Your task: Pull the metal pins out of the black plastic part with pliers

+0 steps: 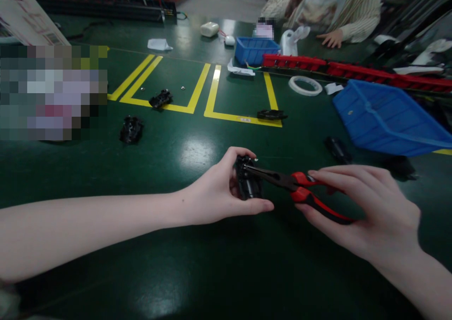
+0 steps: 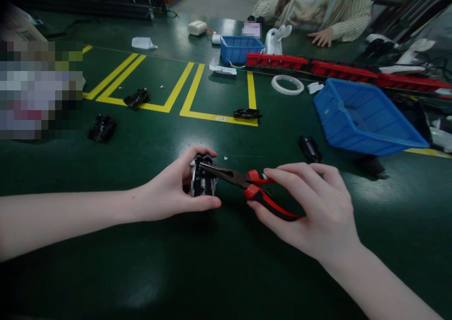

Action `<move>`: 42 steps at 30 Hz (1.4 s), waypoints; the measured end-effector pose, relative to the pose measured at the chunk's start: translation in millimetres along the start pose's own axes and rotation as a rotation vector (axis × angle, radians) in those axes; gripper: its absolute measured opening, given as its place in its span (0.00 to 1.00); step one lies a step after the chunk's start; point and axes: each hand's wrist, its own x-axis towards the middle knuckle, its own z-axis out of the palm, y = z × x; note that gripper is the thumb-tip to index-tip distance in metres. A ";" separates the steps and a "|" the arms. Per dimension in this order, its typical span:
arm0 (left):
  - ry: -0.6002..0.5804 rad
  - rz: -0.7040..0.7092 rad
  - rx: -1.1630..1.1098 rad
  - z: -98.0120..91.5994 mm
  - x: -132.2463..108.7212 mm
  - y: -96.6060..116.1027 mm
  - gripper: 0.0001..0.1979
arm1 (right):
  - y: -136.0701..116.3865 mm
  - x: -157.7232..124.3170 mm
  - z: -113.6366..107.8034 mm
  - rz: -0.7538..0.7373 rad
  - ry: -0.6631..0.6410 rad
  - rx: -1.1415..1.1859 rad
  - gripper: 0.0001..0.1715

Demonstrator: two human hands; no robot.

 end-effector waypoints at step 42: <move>-0.009 0.017 0.108 -2.8 2.7 -3.4 0.37 | -2.7 -3.3 4.6 0.095 0.014 0.091 0.24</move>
